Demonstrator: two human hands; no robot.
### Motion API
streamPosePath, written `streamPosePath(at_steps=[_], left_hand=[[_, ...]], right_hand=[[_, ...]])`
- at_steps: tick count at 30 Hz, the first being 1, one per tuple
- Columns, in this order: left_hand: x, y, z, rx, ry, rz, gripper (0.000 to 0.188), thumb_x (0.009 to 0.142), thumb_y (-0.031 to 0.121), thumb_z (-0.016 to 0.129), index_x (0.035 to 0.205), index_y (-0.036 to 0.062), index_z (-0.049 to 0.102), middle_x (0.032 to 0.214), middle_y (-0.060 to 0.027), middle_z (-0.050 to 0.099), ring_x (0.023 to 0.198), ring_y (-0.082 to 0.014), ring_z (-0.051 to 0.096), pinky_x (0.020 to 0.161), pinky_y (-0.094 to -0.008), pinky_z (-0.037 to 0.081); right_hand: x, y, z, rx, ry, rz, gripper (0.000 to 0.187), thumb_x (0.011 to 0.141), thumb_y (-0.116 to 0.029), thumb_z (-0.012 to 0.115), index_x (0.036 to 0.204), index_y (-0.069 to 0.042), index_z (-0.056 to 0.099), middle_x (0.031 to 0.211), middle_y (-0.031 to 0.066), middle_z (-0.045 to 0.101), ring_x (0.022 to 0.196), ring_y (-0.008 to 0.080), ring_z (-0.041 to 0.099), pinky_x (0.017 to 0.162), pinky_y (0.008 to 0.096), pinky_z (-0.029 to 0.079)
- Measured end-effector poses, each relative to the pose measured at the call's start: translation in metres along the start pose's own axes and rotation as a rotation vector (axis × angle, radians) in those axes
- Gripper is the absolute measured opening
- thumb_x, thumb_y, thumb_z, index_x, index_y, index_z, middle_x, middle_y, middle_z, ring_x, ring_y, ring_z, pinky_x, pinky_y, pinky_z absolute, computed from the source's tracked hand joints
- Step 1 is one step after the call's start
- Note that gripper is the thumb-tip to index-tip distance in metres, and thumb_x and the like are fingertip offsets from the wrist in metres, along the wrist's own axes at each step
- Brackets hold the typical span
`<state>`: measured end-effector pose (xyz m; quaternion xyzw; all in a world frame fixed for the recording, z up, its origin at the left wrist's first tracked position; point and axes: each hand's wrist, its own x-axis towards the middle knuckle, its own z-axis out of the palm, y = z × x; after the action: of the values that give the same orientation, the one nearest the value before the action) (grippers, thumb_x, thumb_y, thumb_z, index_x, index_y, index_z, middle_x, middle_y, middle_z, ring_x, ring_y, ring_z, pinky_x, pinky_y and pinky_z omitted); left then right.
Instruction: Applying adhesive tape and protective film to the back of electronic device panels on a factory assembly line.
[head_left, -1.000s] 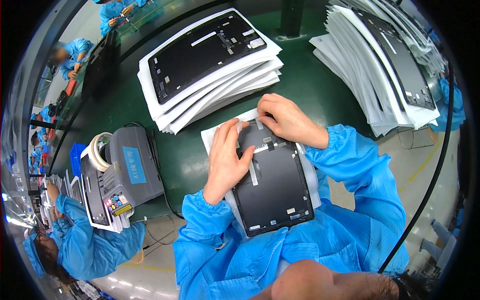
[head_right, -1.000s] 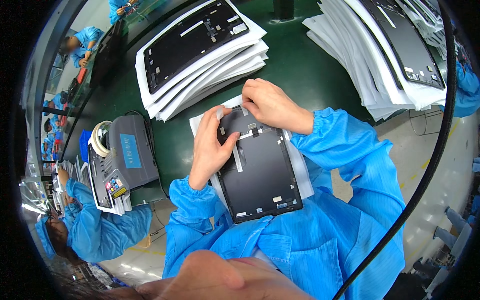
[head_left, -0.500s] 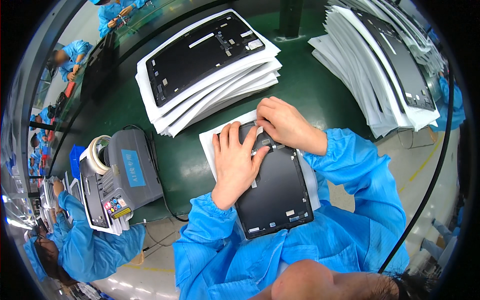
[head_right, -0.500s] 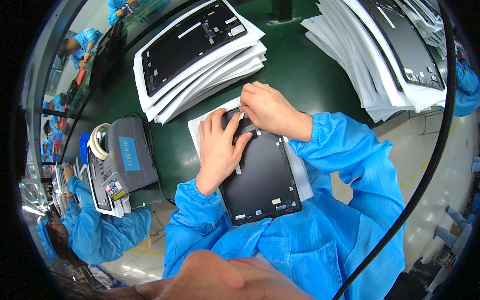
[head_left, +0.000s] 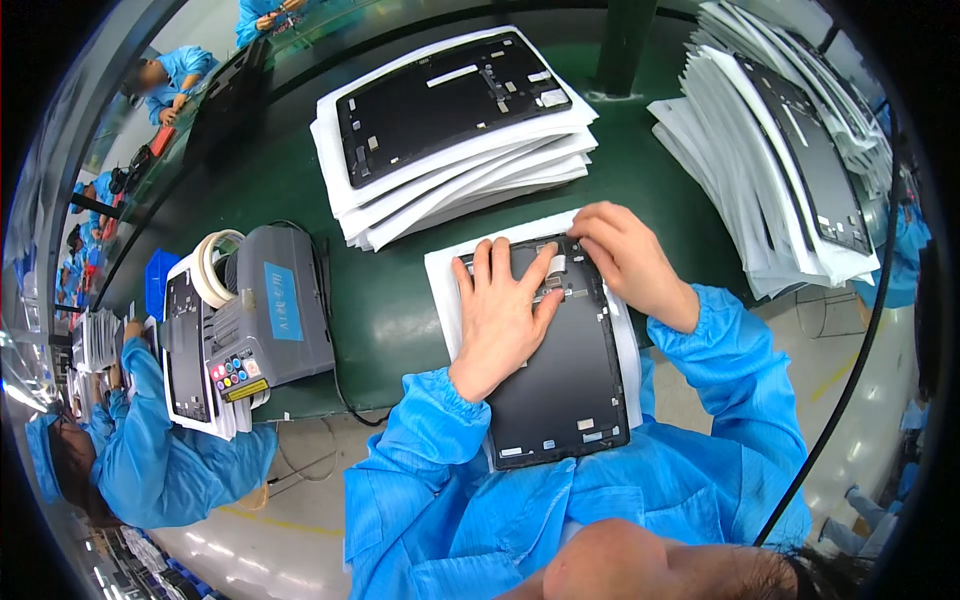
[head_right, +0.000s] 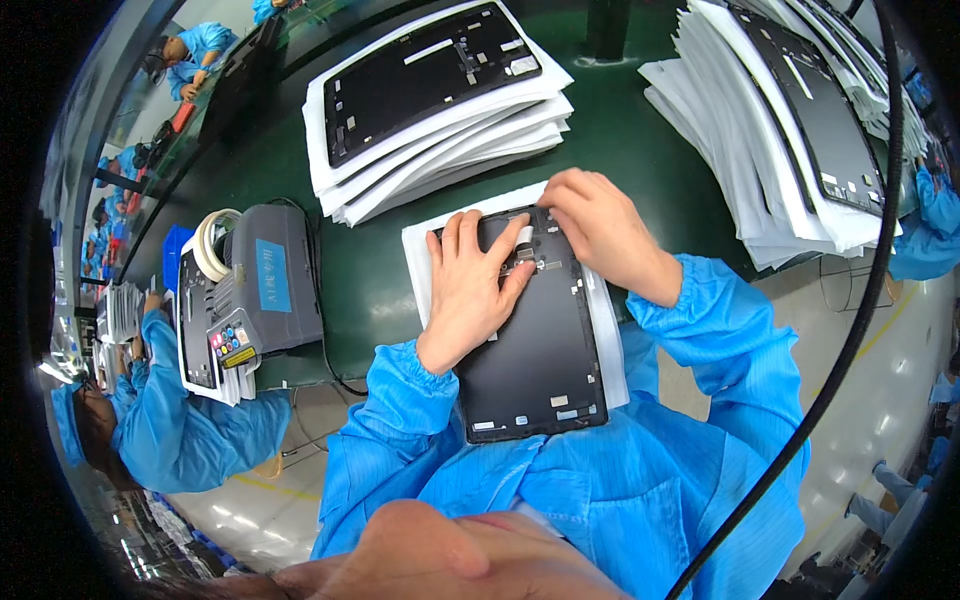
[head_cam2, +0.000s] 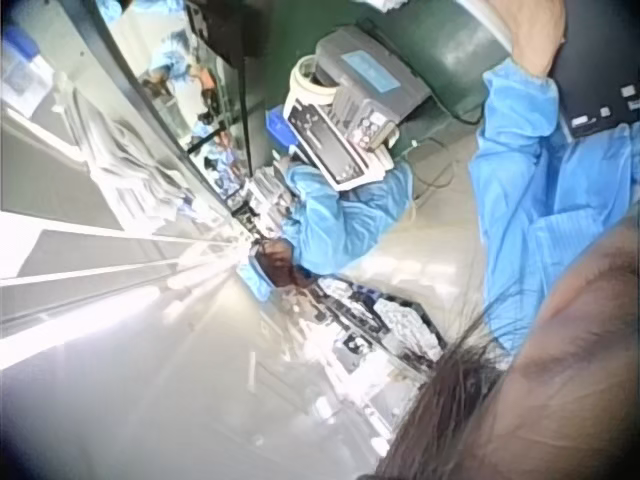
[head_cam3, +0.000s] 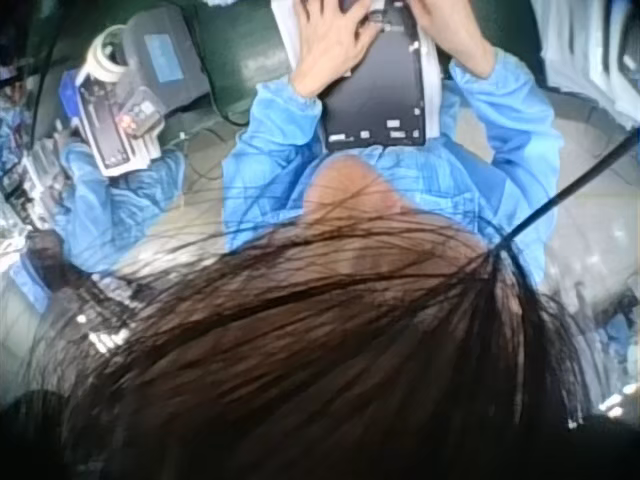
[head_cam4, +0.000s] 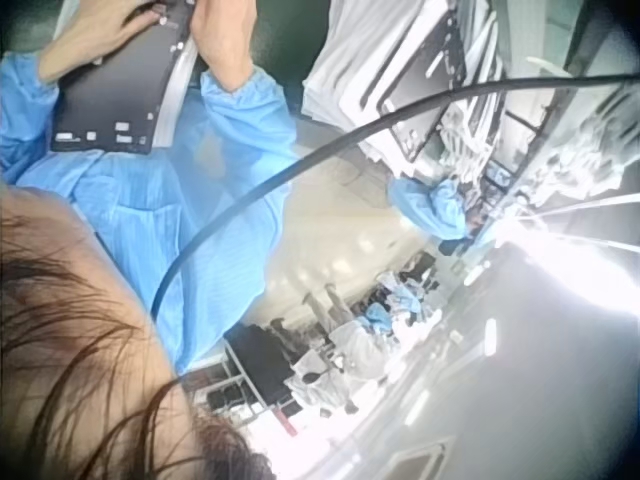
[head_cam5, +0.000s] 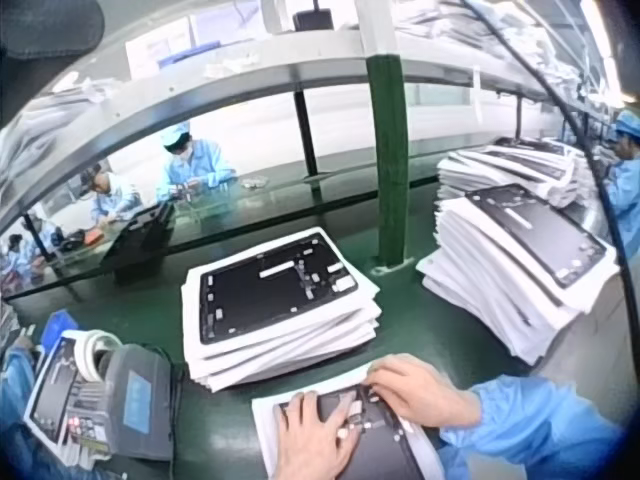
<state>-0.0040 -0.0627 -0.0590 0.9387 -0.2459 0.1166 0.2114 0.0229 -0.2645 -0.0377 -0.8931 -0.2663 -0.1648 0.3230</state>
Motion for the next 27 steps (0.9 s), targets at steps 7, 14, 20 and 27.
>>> streamPosePath(at_steps=[7,14,20,27], left_hand=[[-0.002,-0.011,-0.008,-0.410,0.019,-0.088,0.071,0.072,0.012,0.076,0.130,-0.0036,0.038,0.127,-0.0242,0.043,0.123,-0.0421,0.038,0.105,-0.0513,0.029],[-0.001,-0.008,-0.009,-0.334,0.006,-0.070,0.070,0.072,0.011,0.075,0.130,-0.0035,0.038,0.128,-0.0250,0.043,0.122,-0.0432,0.039,0.104,-0.0500,0.031],[-0.002,-0.006,-0.008,-0.234,0.011,-0.031,0.069,0.073,0.010,0.074,0.130,-0.0024,0.037,0.126,-0.0236,0.045,0.119,-0.0429,0.041,0.102,-0.0459,0.036],[-0.001,-0.008,-0.008,-0.312,0.001,-0.108,0.069,0.073,0.011,0.074,0.130,-0.0017,0.038,0.125,-0.0206,0.046,0.121,-0.0392,0.041,0.101,-0.0433,0.037]], right_hand=[[-0.001,-0.007,0.012,-0.194,-0.161,-0.233,0.040,0.065,0.003,0.065,0.105,-0.003,0.067,0.098,0.0090,0.058,0.092,0.0265,0.055,0.084,0.0372,0.045],[0.000,-0.001,0.021,-0.220,-0.162,-0.196,0.040,0.067,0.000,0.065,0.106,-0.005,0.065,0.097,0.0082,0.056,0.095,0.0251,0.054,0.089,0.0362,0.042],[0.005,-0.008,0.030,-0.323,-0.162,-0.165,0.036,0.066,-0.002,0.066,0.101,-0.005,0.063,0.097,0.0073,0.055,0.095,0.0247,0.054,0.086,0.0372,0.042],[-0.008,-0.015,0.026,-0.427,-0.168,-0.188,0.048,0.066,-0.001,0.065,0.113,-0.008,0.065,0.104,0.0070,0.057,0.103,0.0232,0.054,0.107,0.0472,0.034]])
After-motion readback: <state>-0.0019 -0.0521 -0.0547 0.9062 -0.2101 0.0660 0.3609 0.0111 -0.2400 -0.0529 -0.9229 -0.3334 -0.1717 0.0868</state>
